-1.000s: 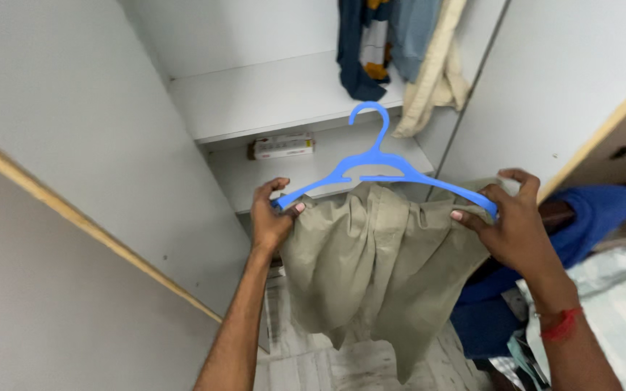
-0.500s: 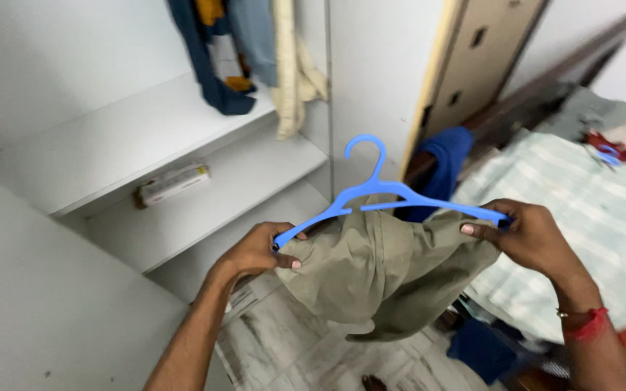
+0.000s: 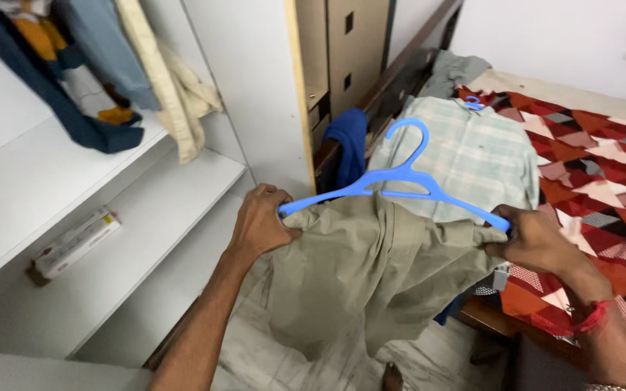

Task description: The person removes several garments from a wardrobe, including trousers, a polo shirt, a sweatshirt, and jeans, each on a blue hanger. They place each item on the bed in sequence, then close the wardrobe doors.

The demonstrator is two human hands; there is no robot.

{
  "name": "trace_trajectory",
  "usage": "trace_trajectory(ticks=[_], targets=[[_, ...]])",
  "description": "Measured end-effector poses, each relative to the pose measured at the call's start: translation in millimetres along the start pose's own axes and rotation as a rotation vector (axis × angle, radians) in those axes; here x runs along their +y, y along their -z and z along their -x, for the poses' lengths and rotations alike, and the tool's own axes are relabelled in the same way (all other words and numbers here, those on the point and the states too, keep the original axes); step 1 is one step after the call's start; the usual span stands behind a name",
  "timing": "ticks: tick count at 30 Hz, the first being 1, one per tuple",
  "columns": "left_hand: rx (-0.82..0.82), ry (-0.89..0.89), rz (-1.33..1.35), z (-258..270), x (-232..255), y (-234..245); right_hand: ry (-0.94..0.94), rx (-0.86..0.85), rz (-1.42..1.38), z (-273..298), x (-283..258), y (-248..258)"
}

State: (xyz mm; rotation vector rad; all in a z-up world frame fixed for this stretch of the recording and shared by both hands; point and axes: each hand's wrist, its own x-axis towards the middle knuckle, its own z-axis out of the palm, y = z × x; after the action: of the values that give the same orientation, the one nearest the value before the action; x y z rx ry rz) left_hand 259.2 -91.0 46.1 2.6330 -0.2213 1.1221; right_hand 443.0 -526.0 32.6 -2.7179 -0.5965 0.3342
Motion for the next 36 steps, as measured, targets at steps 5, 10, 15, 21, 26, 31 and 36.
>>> trace_trajectory(ticks=[5,10,15,21,26,31,36], targets=[[-0.256,0.653,0.423,-17.0,0.7,-34.2,-0.045,0.264,-0.475,-2.6,68.3,-10.6],[-0.126,0.62,0.714,-38.5,1.7,-80.1,0.209,0.434,-1.041,-33.3,125.8,-21.2],[-0.357,0.912,0.725,-54.5,-3.1,-121.8,0.073,0.525,-1.079,-42.9,143.0,-9.8],[-0.521,0.818,0.737,-68.1,-5.7,-180.9,0.024,0.568,-1.04,-56.3,147.2,-2.7],[-0.424,0.715,0.794,-79.4,13.7,-221.7,-0.095,0.628,-0.797,-71.0,178.9,-5.2],[-0.361,0.731,0.814,-103.2,40.8,-233.2,-0.2,0.667,-0.583,-71.2,204.5,3.1],[-0.404,0.663,0.608,-130.9,60.1,-237.8,-0.234,0.653,-0.741,-73.8,223.5,4.7]])
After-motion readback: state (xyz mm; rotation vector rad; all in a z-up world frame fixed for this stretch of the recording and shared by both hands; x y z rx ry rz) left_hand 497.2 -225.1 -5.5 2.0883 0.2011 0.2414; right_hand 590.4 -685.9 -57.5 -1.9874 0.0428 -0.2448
